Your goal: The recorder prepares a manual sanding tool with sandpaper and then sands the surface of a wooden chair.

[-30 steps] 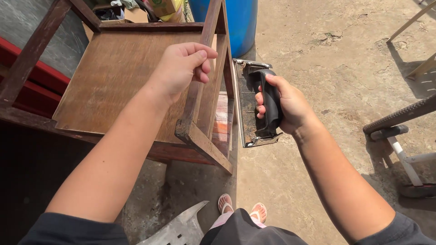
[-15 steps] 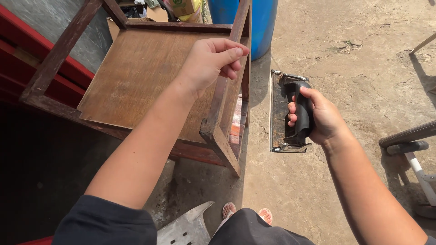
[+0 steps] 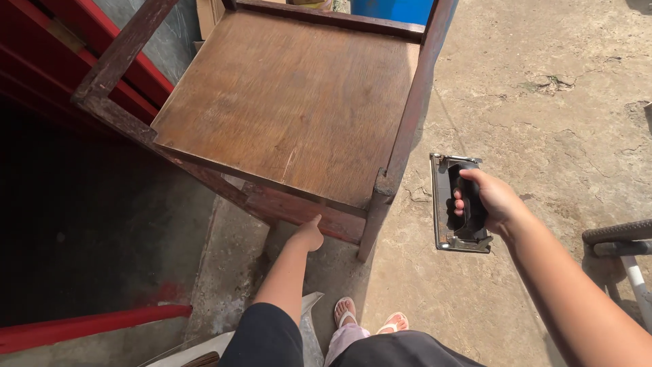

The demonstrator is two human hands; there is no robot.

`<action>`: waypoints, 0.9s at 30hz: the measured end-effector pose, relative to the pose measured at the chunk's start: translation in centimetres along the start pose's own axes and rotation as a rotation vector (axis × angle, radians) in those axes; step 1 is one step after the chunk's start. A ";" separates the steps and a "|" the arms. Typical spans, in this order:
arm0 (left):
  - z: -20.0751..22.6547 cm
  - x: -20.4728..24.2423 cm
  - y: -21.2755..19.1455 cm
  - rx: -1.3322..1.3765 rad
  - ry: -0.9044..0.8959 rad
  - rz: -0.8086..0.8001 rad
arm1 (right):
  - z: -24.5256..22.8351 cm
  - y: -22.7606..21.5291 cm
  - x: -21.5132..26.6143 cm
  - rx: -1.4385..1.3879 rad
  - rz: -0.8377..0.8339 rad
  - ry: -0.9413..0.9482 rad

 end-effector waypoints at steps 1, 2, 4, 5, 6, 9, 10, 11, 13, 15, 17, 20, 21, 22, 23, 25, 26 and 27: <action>0.0 -1.2 0.9 -0.048 -0.070 -0.039 | 0.9 0.2 -1.6 0.058 -0.020 0.041; 0.4 -1.4 1.1 -0.040 -0.073 -0.046 | 1.3 1.1 -2.0 0.066 -0.017 0.048; 1.1 -1.7 2.1 -0.036 -0.121 -0.062 | 2.4 2.1 -2.4 0.198 0.040 0.097; 1.8 -0.5 1.7 -0.026 -0.126 -0.073 | 2.8 2.6 -2.3 0.208 0.043 0.109; 2.5 0.5 0.9 -0.010 -0.161 -0.074 | 2.9 2.9 -2.3 0.248 0.076 0.101; 2.6 0.4 0.3 0.017 -0.160 -0.053 | 3.6 3.3 -2.5 0.289 0.115 0.110; 2.5 -0.1 0.5 0.029 -0.122 -0.029 | 3.8 3.2 -2.4 0.291 0.122 0.124; 2.4 -0.2 0.7 0.032 -0.121 -0.032 | 3.9 3.3 -2.0 0.294 0.124 0.126; 1.8 -0.3 0.7 0.043 -0.188 -0.087 | 4.0 3.6 -1.5 0.316 0.154 0.141; 1.9 0.0 0.4 0.041 -0.199 -0.090 | 4.3 3.4 -1.7 0.298 0.154 0.146; 2.2 0.9 0.1 0.041 -0.210 -0.097 | 4.8 2.9 -1.9 0.280 0.156 0.153; 2.8 1.4 -0.7 0.099 -0.214 -0.085 | 4.9 2.6 -2.4 0.280 0.124 0.128; 2.8 0.8 -0.6 0.106 -0.195 -0.067 | 4.9 2.7 -2.2 0.279 0.134 0.142; 2.7 0.3 -0.4 0.114 -0.177 -0.051 | 4.9 2.7 -2.0 0.280 0.145 0.156; 3.5 1.2 -1.1 0.114 -0.173 -0.048 | 4.8 2.6 -1.9 0.280 0.146 0.151; 4.7 3.1 -2.4 0.132 -0.200 -0.075 | 4.6 2.5 -1.7 0.275 0.136 0.135; 5.1 3.4 -2.7 0.132 -0.197 -0.073 | 4.3 2.8 -1.4 0.275 0.137 0.133; 5.3 3.7 -2.9 0.142 -0.217 -0.078 | 4.0 2.9 -1.2 0.275 0.148 0.123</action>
Point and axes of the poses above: each hand's wrist, its own x-axis away from the middle knuckle, its own y-axis out of the palm, z = x × y, the point moved 5 cm from there along -x, towards the middle knuckle
